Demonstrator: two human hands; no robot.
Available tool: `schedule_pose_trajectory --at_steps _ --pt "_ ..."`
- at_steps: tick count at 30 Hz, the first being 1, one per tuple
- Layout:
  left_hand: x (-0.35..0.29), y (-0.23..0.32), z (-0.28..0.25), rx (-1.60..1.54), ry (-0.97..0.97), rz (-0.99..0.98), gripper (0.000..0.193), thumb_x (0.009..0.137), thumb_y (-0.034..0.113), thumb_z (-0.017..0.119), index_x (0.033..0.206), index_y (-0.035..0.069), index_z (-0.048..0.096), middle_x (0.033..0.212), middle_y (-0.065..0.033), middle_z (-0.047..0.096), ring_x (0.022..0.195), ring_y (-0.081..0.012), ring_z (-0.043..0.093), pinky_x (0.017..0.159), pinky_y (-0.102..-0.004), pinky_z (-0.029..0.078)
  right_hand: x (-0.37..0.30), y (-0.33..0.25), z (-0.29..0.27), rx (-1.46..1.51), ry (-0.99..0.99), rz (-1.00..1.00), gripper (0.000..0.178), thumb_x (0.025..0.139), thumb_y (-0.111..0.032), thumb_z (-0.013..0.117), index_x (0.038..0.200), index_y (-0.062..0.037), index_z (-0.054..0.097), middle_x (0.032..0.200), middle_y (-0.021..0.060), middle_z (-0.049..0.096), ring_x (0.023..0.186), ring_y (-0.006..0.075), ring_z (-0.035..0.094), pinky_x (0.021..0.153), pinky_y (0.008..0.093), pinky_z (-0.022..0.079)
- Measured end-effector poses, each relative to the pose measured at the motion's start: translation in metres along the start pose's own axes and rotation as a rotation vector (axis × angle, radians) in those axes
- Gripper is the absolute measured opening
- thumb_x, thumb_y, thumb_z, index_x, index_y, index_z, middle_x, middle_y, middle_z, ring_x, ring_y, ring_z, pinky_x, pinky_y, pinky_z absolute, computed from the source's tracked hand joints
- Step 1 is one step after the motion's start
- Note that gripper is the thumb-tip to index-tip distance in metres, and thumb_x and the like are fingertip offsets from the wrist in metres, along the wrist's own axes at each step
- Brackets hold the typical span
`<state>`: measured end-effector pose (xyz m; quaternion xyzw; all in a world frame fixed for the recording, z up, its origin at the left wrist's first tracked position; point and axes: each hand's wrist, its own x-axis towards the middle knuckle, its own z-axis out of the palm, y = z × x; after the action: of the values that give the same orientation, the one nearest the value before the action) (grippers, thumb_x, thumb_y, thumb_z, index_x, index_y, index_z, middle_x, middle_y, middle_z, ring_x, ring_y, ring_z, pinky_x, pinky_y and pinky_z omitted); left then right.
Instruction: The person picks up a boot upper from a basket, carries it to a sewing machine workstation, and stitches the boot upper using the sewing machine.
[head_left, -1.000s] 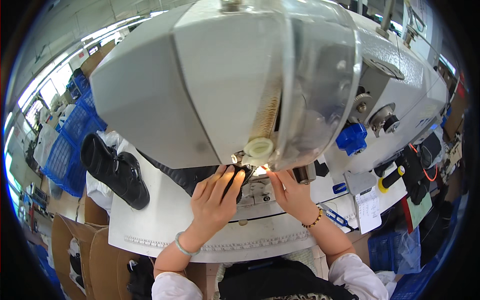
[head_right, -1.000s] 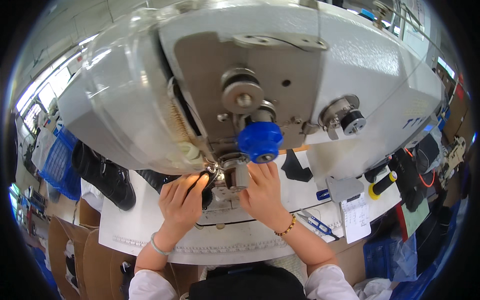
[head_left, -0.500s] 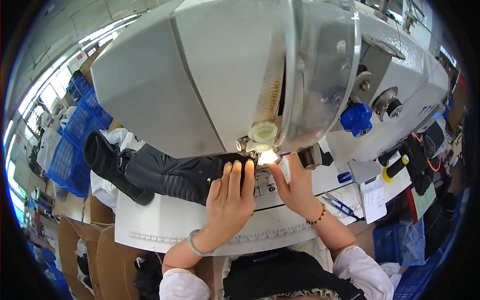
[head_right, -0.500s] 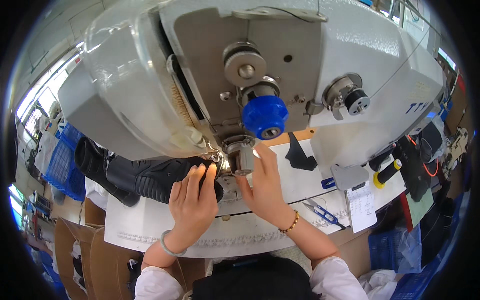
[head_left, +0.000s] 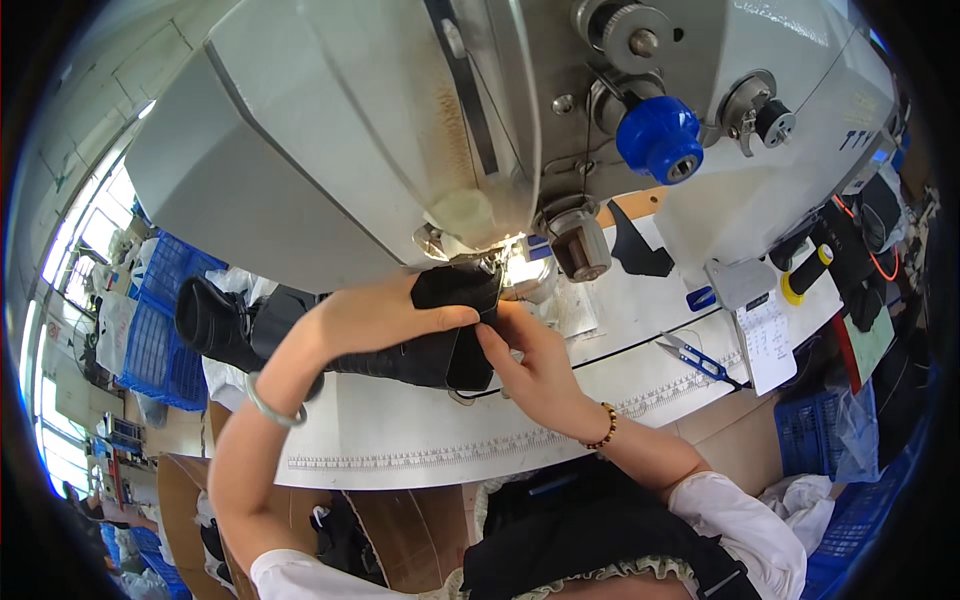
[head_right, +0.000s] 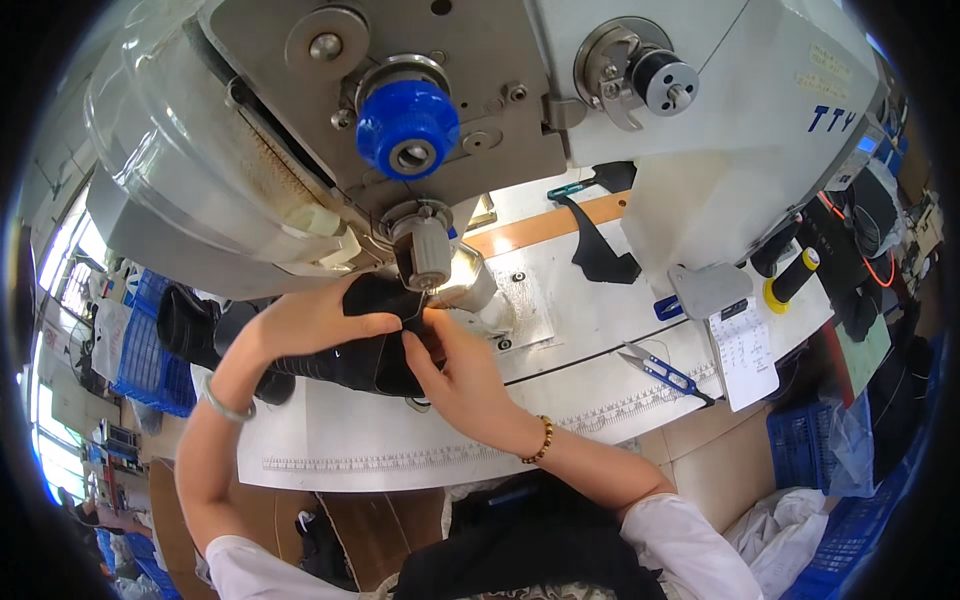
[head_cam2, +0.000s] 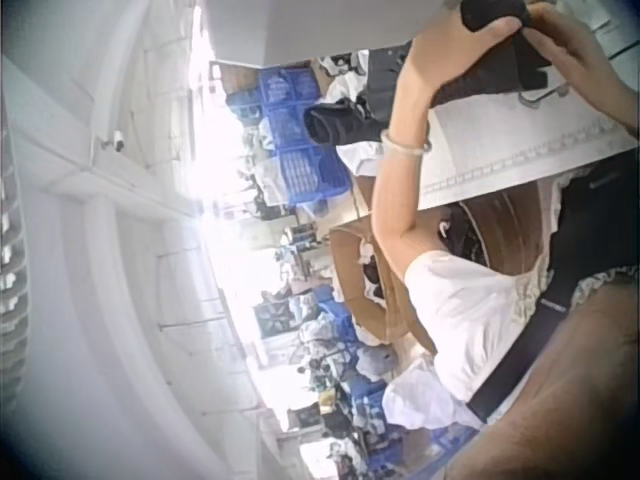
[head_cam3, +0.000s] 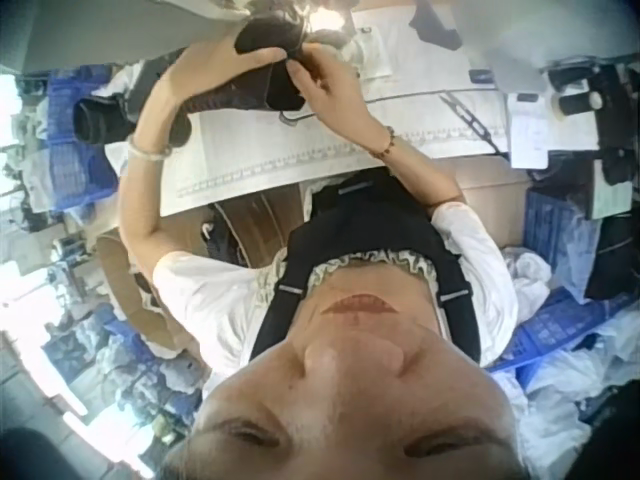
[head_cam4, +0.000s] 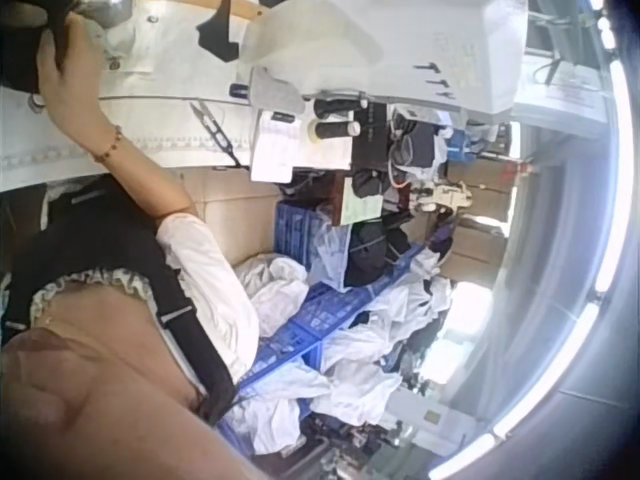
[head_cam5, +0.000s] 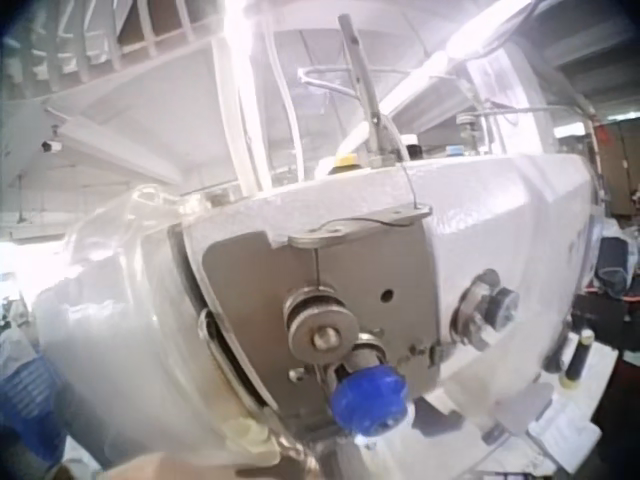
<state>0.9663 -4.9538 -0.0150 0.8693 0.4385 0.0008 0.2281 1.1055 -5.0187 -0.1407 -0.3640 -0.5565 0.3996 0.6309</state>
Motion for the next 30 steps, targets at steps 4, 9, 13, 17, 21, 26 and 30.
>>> schedule_pose_trajectory --at_steps 4,9,13,17,21,26,30 --pt "0.009 0.000 -0.004 0.055 -0.103 -0.014 0.071 0.074 0.050 0.060 0.118 -0.004 0.044 0.120 -0.0201 0.047 0.111 -0.0272 0.045 0.095 -0.0328 0.033 -0.001 -0.006 -0.003 -0.167 -0.017 0.022 0.012 0.085 -0.010 0.052 0.083 0.0007 0.048 0.059 0.0109 0.049 0.047 0.0113 0.044 0.042 0.0274 0.033" --pt "0.008 -0.002 0.002 0.038 0.085 0.144 0.063 0.073 0.051 0.060 0.108 0.000 0.053 0.098 -0.0166 0.059 0.089 -0.0265 0.056 0.080 -0.0319 0.042 0.000 -0.001 0.002 -0.198 0.027 -0.098 0.014 0.085 -0.010 0.052 0.077 0.0005 0.047 0.058 0.0106 0.045 0.046 0.0136 0.040 0.042 0.0288 0.031" --pt "0.016 -0.007 -0.009 0.099 0.026 0.197 0.063 0.069 0.055 0.062 0.098 -0.001 0.057 0.088 -0.0169 0.060 0.081 -0.0284 0.057 0.074 -0.0345 0.044 0.000 0.009 0.012 -0.031 0.043 0.018 0.015 0.086 -0.009 0.053 0.076 0.0002 0.046 0.057 0.0089 0.043 0.047 0.0130 0.038 0.043 0.0275 0.030" --pt "0.016 -0.011 -0.007 0.139 0.119 0.216 0.062 0.066 0.059 0.061 0.078 -0.003 0.060 0.069 -0.0142 0.060 0.064 -0.0256 0.057 0.061 -0.0350 0.045 0.000 0.015 0.013 0.044 0.040 0.008 0.015 0.086 -0.009 0.053 0.076 0.0001 0.046 0.057 0.0075 0.042 0.047 0.0114 0.036 0.043 0.0264 0.030" --pt "0.017 -0.013 -0.005 0.146 0.138 0.232 0.064 0.065 0.062 0.060 0.069 -0.003 0.058 0.061 -0.0130 0.057 0.056 -0.0247 0.053 0.056 -0.0357 0.043 -0.002 0.017 0.012 0.014 0.043 0.008 0.016 0.086 -0.010 0.054 0.076 0.0001 0.047 0.057 0.0061 0.043 0.048 0.0092 0.037 0.043 0.0250 0.029" --pt "0.013 -0.007 -0.003 0.068 0.147 0.216 0.063 0.067 0.062 0.059 0.068 -0.002 0.057 0.060 -0.0126 0.056 0.055 -0.0239 0.052 0.055 -0.0357 0.042 -0.002 0.011 0.011 0.030 0.048 0.057 0.014 0.086 -0.011 0.053 0.080 0.0004 0.050 0.058 0.0059 0.045 0.049 0.0077 0.039 0.043 0.0240 0.030" --pt "0.010 -0.002 -0.004 0.083 0.012 0.086 0.050 0.074 0.047 0.061 0.096 0.002 0.061 0.085 -0.0110 0.063 0.074 -0.0208 0.059 0.067 -0.0289 0.046 -0.003 0.009 0.008 0.014 0.032 0.045 0.012 0.087 -0.011 0.052 0.085 0.0010 0.051 0.061 0.0052 0.047 0.052 0.0063 0.041 0.044 0.0228 0.032"
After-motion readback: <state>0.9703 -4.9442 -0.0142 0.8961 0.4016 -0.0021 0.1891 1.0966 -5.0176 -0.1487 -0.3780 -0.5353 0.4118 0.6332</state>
